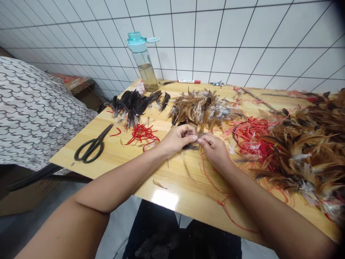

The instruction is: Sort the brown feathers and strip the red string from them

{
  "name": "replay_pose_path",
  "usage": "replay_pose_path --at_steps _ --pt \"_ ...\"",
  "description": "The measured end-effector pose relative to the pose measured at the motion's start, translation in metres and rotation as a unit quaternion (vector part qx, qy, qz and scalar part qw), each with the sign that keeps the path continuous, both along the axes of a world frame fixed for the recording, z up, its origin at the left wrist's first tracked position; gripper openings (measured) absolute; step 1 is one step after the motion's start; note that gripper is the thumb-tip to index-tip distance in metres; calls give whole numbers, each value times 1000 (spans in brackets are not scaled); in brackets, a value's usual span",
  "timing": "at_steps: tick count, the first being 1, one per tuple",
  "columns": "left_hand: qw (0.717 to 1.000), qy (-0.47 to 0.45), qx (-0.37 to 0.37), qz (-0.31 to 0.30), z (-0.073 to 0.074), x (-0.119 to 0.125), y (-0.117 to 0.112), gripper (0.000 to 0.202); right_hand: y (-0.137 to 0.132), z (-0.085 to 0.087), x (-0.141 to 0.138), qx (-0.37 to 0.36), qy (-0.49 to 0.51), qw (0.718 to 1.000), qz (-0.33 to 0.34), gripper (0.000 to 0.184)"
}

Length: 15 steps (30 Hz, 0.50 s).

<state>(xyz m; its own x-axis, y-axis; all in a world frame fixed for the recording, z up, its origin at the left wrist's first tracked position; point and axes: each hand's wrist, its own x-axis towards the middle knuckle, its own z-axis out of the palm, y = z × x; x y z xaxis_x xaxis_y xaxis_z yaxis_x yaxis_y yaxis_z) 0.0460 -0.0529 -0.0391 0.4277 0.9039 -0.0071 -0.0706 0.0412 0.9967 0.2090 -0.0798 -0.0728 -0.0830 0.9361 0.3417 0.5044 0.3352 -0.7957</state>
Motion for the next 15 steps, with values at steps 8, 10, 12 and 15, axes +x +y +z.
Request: replay_pose_path --at_steps 8,10,12,15 --pt "999 -32 -14 -23 -4 -1 4 35 -1 2 -1 -11 7 1000 28 18" --pt "998 -48 -27 -27 -5 -3 5 39 -2 3 -1 -21 22 999 36 18" --pt "997 -56 -40 -30 -5 -4 6 41 -1 4 1 -33 40 998 38 19" --pt "997 -52 -42 -38 -5 -5 6 38 -1 5 3 -47 52 996 50 20"
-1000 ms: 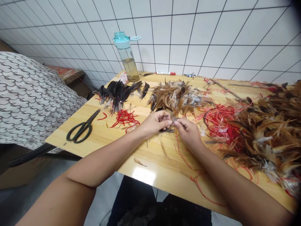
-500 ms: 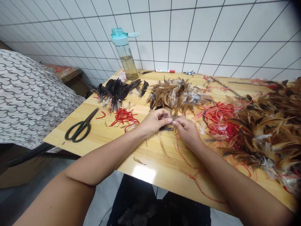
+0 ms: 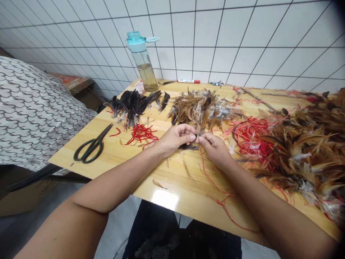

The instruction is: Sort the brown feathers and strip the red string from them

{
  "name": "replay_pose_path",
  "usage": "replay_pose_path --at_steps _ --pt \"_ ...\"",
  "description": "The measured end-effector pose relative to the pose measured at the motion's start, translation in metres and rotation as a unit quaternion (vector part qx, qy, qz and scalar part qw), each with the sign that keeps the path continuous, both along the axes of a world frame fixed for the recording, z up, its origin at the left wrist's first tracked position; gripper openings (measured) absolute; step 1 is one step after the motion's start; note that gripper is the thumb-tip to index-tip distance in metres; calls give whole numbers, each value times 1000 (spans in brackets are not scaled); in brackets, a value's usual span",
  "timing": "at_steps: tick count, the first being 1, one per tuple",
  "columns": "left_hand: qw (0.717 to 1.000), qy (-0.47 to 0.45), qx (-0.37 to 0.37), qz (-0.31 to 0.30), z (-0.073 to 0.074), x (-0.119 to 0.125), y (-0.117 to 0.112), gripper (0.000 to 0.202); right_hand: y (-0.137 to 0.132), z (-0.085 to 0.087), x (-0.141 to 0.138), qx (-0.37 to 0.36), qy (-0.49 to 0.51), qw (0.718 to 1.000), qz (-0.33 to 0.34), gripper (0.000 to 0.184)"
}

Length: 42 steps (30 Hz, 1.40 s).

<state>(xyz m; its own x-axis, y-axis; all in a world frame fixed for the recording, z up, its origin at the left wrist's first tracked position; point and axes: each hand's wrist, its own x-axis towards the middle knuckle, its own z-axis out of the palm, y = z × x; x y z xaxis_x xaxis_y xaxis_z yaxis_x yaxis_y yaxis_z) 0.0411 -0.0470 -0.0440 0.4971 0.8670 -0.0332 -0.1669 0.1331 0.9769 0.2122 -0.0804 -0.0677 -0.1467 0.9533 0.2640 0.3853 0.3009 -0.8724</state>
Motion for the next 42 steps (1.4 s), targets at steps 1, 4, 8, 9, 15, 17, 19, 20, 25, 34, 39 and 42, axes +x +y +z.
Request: replay_pose_path --at_steps 1,4,8,9,15,17,19,20,25,34,39,42 --pt "1000 6 5 -2 0 0 -1 36 0 0 0 -1 -3 1000 9 20" --pt "1000 19 21 -10 0 1 -3 33 1 0 0 6 -26 999 33 20" --pt "1000 16 20 -15 -2 2 -5 34 1 -3 -1 17 -66 997 39 21" --pt "1000 12 19 -17 -2 2 -5 34 1 -3 -1 19 -73 996 39 22" --pt "997 31 57 -29 1 3 -4 32 0 -4 -2 28 -70 996 43 22" --pt "995 53 79 -19 2 3 -3 32 0 -3 -2 25 -52 997 47 21" --pt "995 61 84 1 1 3 -3 32 0 -3 -2 13 -28 998 47 19" --pt "995 63 80 9 0 2 -3 32 1 -3 -2 6 -11 999 43 18" --pt "996 56 61 26 -4 1 -2 30 1 -5 -3 -42 76 996 18 20" --pt "992 65 100 45 0 4 -5 23 0 2 -3 -27 48 998 15 19" --pt "990 86 107 8 3 -3 1 20 1 5 -1 6 18 1000 17 19" --pt "964 172 195 -53 18 -21 5 14 1 6 0 -3 31 999 -5 19"
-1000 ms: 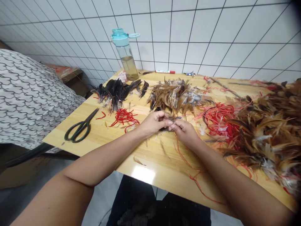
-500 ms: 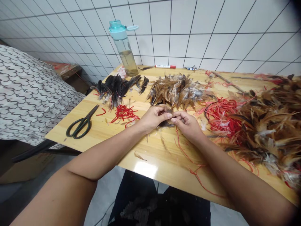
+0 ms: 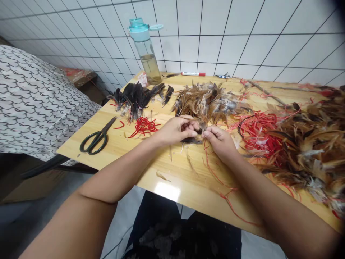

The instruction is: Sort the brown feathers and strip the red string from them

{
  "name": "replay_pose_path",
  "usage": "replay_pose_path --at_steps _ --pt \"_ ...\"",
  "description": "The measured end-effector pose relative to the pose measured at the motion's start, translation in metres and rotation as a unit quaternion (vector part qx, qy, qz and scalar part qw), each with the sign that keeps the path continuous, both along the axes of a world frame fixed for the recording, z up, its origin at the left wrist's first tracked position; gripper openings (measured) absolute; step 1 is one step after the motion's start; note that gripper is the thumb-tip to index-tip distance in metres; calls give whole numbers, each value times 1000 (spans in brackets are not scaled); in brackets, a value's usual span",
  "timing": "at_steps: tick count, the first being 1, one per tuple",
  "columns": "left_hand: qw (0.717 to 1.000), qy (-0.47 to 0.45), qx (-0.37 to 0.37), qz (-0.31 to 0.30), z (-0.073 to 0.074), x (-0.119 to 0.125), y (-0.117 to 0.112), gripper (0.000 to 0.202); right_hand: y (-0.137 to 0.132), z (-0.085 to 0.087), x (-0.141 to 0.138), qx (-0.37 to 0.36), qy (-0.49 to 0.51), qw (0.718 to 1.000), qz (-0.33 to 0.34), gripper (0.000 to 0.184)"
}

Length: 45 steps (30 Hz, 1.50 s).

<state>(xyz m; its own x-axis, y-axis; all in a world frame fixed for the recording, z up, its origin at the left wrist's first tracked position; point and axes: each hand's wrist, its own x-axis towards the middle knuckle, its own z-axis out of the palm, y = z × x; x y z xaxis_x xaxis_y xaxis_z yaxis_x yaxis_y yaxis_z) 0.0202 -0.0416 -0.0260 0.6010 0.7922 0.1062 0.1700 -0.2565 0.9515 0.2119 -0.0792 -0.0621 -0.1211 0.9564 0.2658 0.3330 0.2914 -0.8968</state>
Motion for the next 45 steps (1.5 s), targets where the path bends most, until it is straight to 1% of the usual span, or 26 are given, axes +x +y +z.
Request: replay_pose_path --at_steps 2,4,6,7,11,13,16,19,21,23,26,28,29,31,33,36,41,43,45 --pt "990 83 75 -81 12 -13 1 8 0 0 1 -13 10 1000 -20 20" --pt "971 132 122 -155 21 -21 0 8 -1 0 2 -25 13 999 -36 21" --pt "954 161 153 -200 23 -23 -3 13 -1 0 3 -29 11 999 -44 21" --pt "947 175 167 -210 22 -22 -5 15 -1 0 3 -29 9 999 -45 22" --pt "920 248 217 -213 12 -14 -9 19 -2 0 3 -24 1 999 -42 24" --pt "912 264 234 -210 10 -11 -10 18 -3 0 2 -24 -3 999 -41 24" --pt "919 241 246 -190 14 -12 -9 19 -3 1 2 -21 -7 999 -37 24" --pt "935 206 248 -145 22 -16 -8 17 -3 2 1 -19 -9 999 -38 21" --pt "947 189 234 -110 25 -16 -8 13 -3 1 0 -20 -6 999 -39 20" --pt "962 172 202 -66 23 -15 -8 9 -3 1 0 -23 1 999 -42 19" --pt "986 112 124 7 12 -9 -7 9 -3 0 0 -24 1 999 -45 18" --pt "993 77 83 36 4 -5 -7 14 -3 -1 0 -20 -4 999 -41 18" --pt "994 69 75 45 1 -3 -6 15 -3 -1 0 -17 -6 999 -38 18" --pt "993 66 71 60 -2 1 -6 11 -2 -1 0 -10 -9 999 -33 19" --pt "995 54 52 72 -3 5 -8 8 -3 -2 0 -5 -9 999 -31 20" --pt "996 -11 -20 86 -4 10 -10 9 -3 -3 0 3 -7 999 -37 20" --pt "978 -141 -120 98 -12 15 -11 21 -2 -4 0 16 -7 999 -47 19" --pt "970 -165 -150 92 -14 17 -11 26 -2 -5 -1 12 -5 998 -55 19" --pt "968 -171 -160 86 -15 18 -12 29 -1 -6 -1 10 -3 998 -64 19"
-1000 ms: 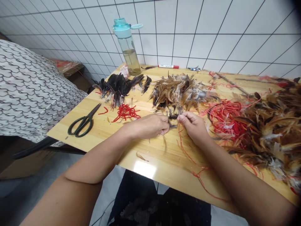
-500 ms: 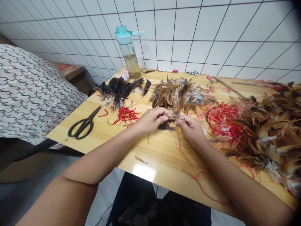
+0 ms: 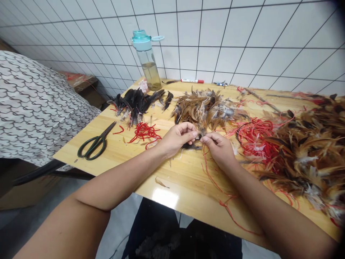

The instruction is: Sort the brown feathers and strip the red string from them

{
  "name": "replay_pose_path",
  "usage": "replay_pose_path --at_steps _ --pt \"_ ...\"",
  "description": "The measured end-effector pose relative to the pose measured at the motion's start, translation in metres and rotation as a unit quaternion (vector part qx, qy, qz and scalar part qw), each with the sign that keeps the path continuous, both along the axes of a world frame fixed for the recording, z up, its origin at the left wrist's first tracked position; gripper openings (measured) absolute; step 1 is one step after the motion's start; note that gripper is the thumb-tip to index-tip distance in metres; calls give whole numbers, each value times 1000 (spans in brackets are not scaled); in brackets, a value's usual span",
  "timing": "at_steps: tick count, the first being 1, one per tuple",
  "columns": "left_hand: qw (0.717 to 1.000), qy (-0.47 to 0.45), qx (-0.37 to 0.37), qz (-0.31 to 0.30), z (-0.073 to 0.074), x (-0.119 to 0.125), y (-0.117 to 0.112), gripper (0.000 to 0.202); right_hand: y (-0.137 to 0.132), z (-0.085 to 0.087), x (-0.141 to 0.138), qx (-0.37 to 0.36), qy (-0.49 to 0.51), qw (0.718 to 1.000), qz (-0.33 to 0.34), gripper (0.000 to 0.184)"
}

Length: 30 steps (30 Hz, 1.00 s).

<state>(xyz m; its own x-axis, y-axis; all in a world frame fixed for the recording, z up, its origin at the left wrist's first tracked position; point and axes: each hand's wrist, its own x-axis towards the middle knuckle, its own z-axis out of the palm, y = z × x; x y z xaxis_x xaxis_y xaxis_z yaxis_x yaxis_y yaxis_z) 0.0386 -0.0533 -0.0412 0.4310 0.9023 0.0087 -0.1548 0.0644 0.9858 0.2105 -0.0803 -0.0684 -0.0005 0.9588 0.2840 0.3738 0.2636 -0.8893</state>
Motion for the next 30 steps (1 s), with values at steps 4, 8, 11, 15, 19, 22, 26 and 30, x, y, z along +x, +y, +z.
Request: replay_pose_path --at_steps 4,8,11,15,19,22,26,30 --pt "1000 17 5 2 0 3 -2 29 1 -1 -1 -4 1 1000 -5 18" --pt "997 60 53 8 0 4 -1 22 1 0 -2 -10 -1 1000 -3 16" --pt "989 100 104 16 0 4 -1 14 2 0 -2 -10 -4 1000 6 16" --pt "980 131 150 23 -1 6 -3 9 2 -2 -2 3 -13 1000 20 16" --pt "980 136 147 13 -2 8 -5 10 1 -2 -3 17 -26 999 27 16" --pt "983 125 134 22 1 5 -1 14 0 -1 -2 11 -34 999 31 19" --pt "971 148 160 97 6 -8 10 19 2 -2 0 -10 -15 1000 12 22" --pt "945 207 199 156 12 -19 22 18 1 -4 0 -20 1 1000 6 22"
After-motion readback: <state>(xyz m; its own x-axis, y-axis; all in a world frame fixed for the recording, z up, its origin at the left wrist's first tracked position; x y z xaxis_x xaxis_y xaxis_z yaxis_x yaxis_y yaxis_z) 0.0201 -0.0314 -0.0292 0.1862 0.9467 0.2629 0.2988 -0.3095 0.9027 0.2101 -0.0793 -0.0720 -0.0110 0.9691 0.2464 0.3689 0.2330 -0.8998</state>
